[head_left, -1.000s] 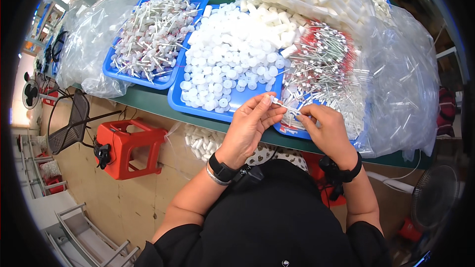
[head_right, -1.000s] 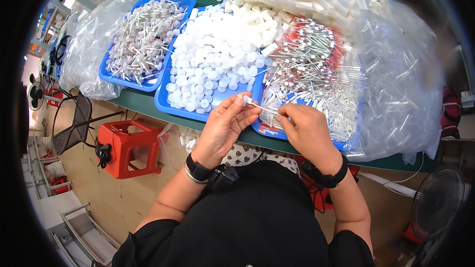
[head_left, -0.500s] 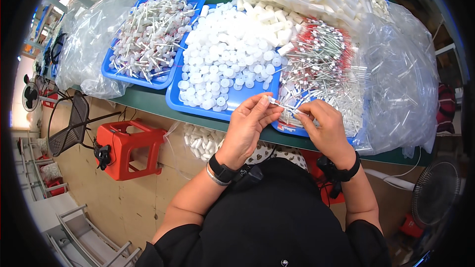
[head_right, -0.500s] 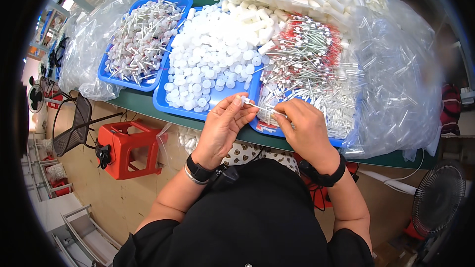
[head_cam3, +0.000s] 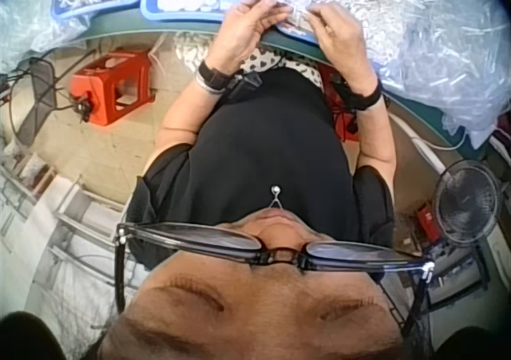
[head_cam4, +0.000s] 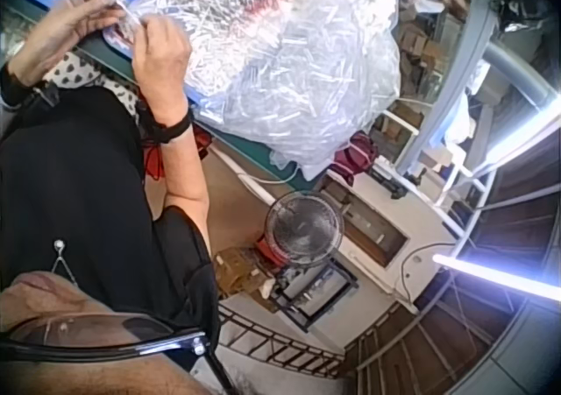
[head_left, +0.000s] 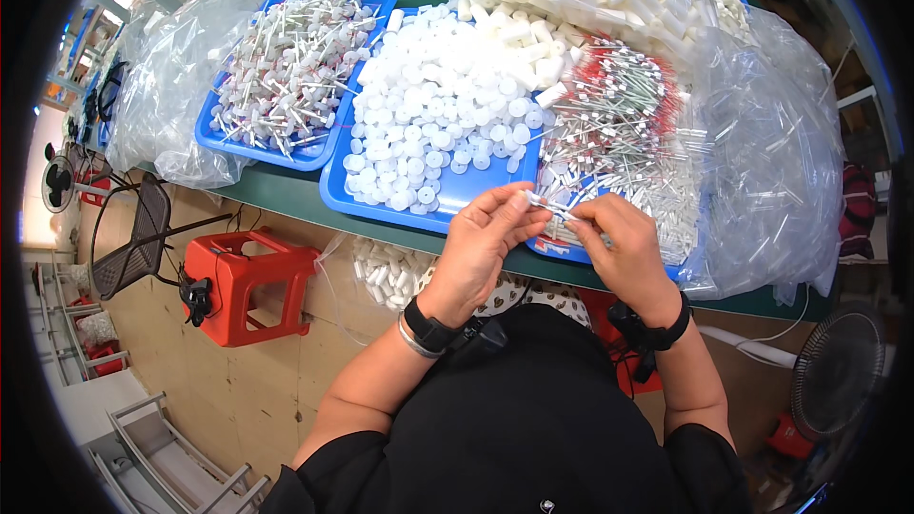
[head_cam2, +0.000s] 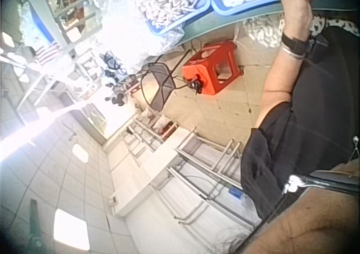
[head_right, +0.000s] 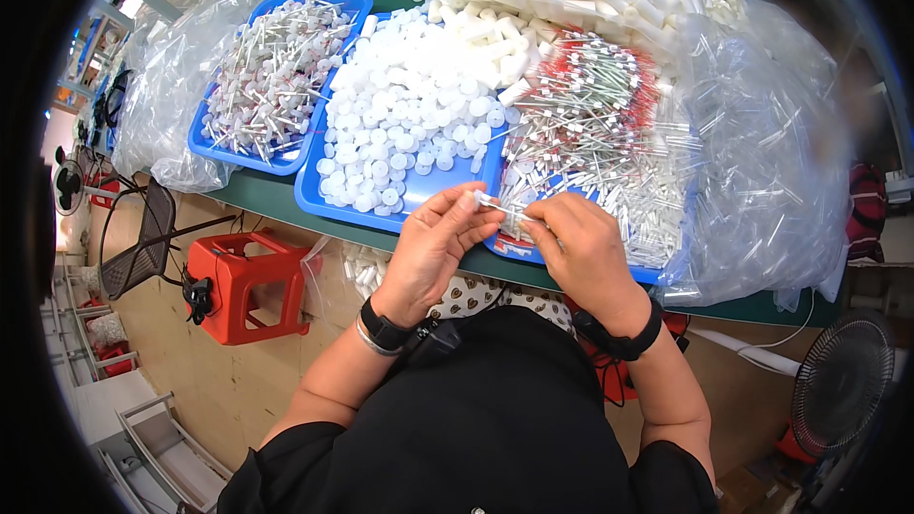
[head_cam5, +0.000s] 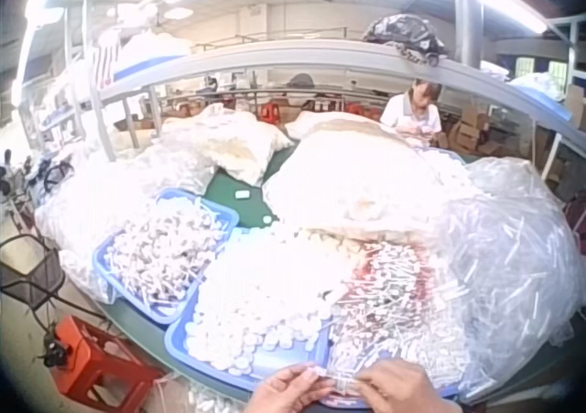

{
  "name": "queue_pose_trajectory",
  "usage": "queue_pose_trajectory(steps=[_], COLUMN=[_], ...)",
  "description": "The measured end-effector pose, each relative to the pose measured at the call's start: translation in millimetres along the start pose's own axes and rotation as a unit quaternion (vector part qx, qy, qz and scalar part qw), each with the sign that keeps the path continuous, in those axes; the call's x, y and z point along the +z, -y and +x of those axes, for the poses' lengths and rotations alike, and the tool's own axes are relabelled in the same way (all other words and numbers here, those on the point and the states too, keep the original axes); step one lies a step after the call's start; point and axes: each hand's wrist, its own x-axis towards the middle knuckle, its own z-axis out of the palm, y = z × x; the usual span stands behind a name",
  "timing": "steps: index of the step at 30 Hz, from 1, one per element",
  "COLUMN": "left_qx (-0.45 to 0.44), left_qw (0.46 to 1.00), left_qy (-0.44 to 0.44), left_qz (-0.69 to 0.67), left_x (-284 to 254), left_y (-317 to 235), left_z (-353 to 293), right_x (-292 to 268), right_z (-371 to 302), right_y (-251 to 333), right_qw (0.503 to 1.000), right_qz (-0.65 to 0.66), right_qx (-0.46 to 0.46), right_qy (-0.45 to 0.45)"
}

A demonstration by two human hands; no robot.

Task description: The person repeatedly picks up small white plastic caps and metal rods from blue trays on a table. They insert the rods into the caps by hand and place the assembled units into a separate tray. The process is continuous and repetitive throughout the video.

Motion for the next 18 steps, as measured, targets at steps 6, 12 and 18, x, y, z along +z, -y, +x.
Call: queue_pose_trajectory(steps=[6,12,18], left_qx=[-0.018,0.048,0.342], left_qw=[0.996,0.986,0.934], left_qy=[0.057,0.027,-0.101], left_qz=[0.064,0.16,0.012], left_x=[6,-4,-43], left_y=[2,-13,-163], left_z=[-8,-5,19], right_x=[-5,-5,2], right_z=[1,8,20], right_y=[-2,-6,-41], right_qw=[0.882,0.943,0.961], right_qz=[0.344,0.246,-0.263], right_qx=[0.294,0.206,-0.052], right_qy=[0.131,0.091,0.073])
